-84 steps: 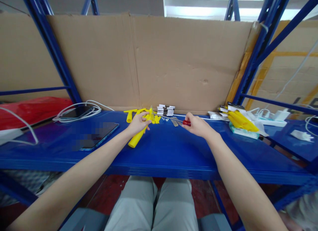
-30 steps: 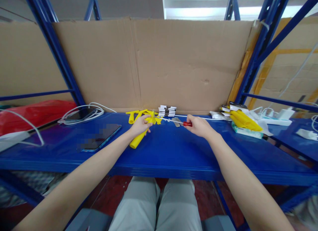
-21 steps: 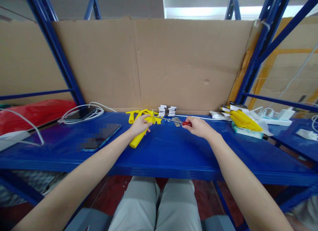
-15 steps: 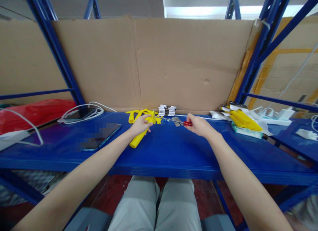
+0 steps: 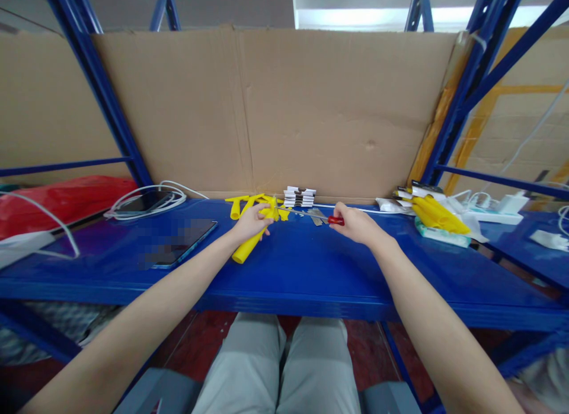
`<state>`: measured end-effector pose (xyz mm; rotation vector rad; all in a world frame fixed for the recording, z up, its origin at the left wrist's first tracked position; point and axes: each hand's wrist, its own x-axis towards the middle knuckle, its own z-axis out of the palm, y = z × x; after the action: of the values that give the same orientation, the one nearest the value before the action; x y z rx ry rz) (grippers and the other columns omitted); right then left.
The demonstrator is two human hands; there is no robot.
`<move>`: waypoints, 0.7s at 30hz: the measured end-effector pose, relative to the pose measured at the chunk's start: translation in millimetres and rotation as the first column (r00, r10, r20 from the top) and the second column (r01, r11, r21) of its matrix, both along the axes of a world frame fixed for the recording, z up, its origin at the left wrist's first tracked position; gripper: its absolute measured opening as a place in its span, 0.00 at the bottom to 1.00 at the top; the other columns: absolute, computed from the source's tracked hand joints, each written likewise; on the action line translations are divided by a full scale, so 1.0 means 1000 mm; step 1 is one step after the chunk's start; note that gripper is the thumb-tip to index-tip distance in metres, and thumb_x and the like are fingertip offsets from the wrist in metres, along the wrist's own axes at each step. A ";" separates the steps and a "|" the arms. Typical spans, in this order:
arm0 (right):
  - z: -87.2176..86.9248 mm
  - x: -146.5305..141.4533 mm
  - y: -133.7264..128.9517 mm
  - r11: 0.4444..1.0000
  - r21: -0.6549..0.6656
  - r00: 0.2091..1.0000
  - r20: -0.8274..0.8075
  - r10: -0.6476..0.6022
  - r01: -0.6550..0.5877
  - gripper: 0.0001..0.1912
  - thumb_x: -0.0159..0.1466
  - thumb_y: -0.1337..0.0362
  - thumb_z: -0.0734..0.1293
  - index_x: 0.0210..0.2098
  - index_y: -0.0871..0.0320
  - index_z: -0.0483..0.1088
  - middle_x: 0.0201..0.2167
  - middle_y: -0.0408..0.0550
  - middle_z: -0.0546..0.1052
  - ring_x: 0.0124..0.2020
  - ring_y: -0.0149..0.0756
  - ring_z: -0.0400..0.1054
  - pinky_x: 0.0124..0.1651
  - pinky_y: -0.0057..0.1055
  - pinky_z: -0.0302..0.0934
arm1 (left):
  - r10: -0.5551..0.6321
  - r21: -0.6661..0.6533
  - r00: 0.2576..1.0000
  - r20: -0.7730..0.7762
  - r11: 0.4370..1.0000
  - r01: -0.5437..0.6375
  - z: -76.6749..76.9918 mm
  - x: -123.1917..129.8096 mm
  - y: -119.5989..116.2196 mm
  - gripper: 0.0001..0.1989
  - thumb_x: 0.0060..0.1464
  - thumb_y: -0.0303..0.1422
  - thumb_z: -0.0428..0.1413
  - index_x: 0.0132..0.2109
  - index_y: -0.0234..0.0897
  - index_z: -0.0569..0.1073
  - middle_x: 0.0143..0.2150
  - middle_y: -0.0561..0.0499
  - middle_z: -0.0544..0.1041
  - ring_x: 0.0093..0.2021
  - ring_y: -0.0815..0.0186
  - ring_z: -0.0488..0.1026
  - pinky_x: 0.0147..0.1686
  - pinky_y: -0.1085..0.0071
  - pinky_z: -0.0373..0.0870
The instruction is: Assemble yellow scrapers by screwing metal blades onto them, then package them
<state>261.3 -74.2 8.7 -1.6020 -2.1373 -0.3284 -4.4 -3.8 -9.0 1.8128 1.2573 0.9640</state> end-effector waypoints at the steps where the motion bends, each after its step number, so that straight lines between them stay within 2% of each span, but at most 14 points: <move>1: 0.000 0.001 0.000 1.000 0.006 1.000 0.008 -0.013 0.013 0.04 0.56 0.62 0.64 0.29 0.54 0.63 0.22 0.44 0.74 0.21 0.34 0.65 0.23 0.27 0.51 | -0.004 0.003 1.000 0.002 1.000 0.004 0.000 0.000 0.000 0.28 0.53 0.24 0.52 0.61 0.32 0.60 0.30 0.49 0.72 0.18 0.70 0.69 0.14 0.76 0.65; 5: 0.001 0.002 -0.001 1.000 0.021 0.999 0.043 0.001 -0.002 0.04 0.57 0.62 0.63 0.28 0.55 0.65 0.24 0.46 0.75 0.23 0.35 0.67 0.25 0.27 0.52 | 0.003 0.003 1.000 0.016 1.000 -0.003 0.001 0.000 -0.001 0.28 0.53 0.24 0.53 0.61 0.32 0.61 0.30 0.50 0.72 0.18 0.71 0.69 0.15 0.77 0.64; 11: 0.002 0.000 -0.003 0.997 -0.048 0.998 -0.001 0.065 -0.065 0.07 0.60 0.61 0.61 0.32 0.54 0.68 0.28 0.47 0.77 0.27 0.36 0.69 0.28 0.28 0.56 | 0.008 -0.005 1.000 0.023 1.000 -0.007 0.002 0.000 -0.002 0.28 0.53 0.24 0.53 0.62 0.31 0.60 0.26 0.52 0.70 0.17 0.71 0.68 0.14 0.77 0.63; 16: -0.001 -0.001 0.000 1.000 -0.006 0.999 -0.036 0.009 -0.010 0.07 0.55 0.60 0.65 0.32 0.55 0.64 0.25 0.46 0.76 0.24 0.35 0.68 0.25 0.27 0.54 | 0.012 -0.007 1.000 0.016 1.000 -0.012 0.002 0.000 -0.003 0.28 0.53 0.24 0.53 0.61 0.31 0.60 0.27 0.52 0.70 0.17 0.72 0.68 0.14 0.78 0.64; 18: -0.001 0.000 0.000 0.999 0.026 1.000 -0.014 -0.026 0.026 0.06 0.55 0.61 0.66 0.30 0.55 0.64 0.23 0.45 0.75 0.22 0.35 0.67 0.24 0.26 0.52 | 0.003 -0.010 1.000 0.005 1.000 -0.003 0.002 0.000 -0.003 0.28 0.54 0.24 0.53 0.62 0.32 0.60 0.28 0.51 0.71 0.18 0.72 0.69 0.15 0.78 0.65; 21: 0.000 0.002 0.000 0.997 0.079 1.000 0.018 -0.015 0.014 0.04 0.56 0.62 0.64 0.28 0.55 0.65 0.22 0.45 0.75 0.22 0.35 0.67 0.24 0.26 0.52 | -0.001 -0.014 1.000 -0.016 1.000 0.001 0.002 0.000 -0.002 0.28 0.54 0.24 0.52 0.62 0.32 0.59 0.28 0.51 0.71 0.18 0.71 0.69 0.15 0.78 0.64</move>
<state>263.1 -74.5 8.8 -1.5767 -2.1007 -0.4290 -4.6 -5.7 -6.8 1.8134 1.2702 0.9393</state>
